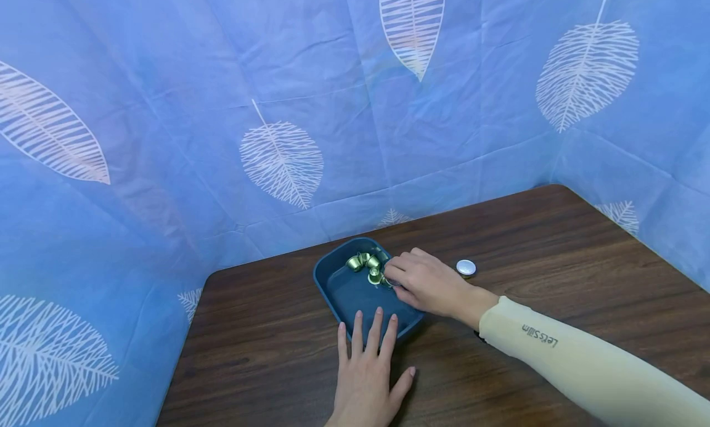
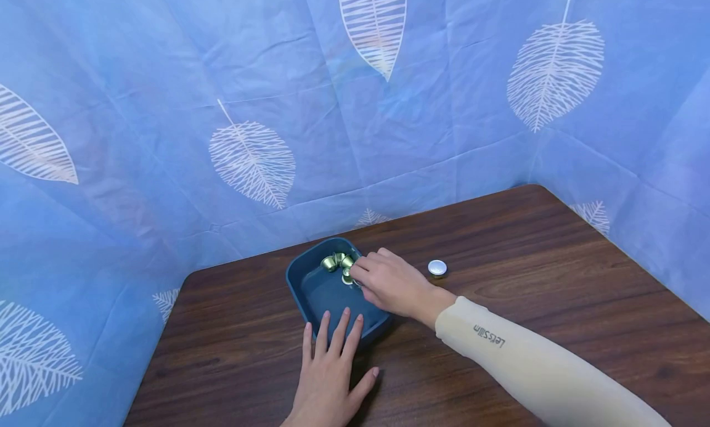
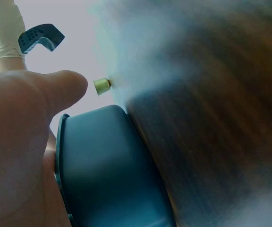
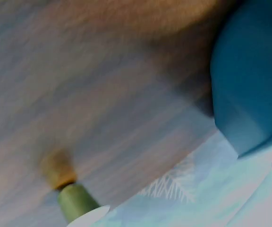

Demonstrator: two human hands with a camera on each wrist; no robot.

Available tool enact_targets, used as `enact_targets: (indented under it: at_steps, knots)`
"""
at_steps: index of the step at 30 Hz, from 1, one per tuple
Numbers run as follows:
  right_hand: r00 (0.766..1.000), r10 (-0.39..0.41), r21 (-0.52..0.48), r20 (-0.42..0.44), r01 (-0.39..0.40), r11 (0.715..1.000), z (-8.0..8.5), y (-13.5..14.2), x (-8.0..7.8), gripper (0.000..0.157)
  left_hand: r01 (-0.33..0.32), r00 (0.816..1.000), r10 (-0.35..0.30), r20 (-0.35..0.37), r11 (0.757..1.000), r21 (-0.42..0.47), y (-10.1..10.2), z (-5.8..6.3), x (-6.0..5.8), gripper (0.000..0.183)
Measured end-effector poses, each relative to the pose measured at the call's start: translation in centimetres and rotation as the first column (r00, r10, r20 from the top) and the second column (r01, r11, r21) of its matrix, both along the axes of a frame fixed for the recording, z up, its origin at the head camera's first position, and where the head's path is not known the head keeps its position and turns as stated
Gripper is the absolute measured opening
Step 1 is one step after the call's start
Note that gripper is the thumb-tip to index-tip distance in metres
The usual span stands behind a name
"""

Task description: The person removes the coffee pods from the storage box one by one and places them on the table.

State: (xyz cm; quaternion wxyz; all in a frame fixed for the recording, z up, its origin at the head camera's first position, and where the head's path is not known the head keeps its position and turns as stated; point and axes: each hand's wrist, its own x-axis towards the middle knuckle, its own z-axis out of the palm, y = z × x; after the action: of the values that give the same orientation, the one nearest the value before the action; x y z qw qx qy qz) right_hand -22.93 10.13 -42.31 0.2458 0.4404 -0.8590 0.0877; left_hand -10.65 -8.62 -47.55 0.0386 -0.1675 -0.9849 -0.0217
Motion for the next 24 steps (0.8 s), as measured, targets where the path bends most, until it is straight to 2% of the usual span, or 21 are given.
enact_targets:
  at_steps: [3,9,18,24]
  knots:
    - [1.0,-0.009,-0.034,-0.026,0.008,0.999,0.7,1.0,-0.4,0.018,-0.001,1.0,0.001,0.008,1.0,0.001,0.0,0.0,0.0,0.084]
    - [0.996,-0.081,-0.082,-0.045,0.077,0.994,1.4,3.6,-1.1,0.025,-0.004,1.0,0.004,0.018,1.0,0.004,0.0,0.2,0.0,0.084]
    - [0.98,-0.198,-0.083,-0.022,0.196,0.977,0.3,8.0,-2.0,0.031,-0.006,1.0,0.006,0.025,1.0,0.005,-0.1,0.2,-0.1,0.084]
    - [0.961,-0.277,-0.095,0.003,0.276,0.956,-0.1,11.0,-2.0,0.029,-0.002,1.0,0.002,0.025,1.0,0.007,-0.1,0.2,-0.1,0.083]
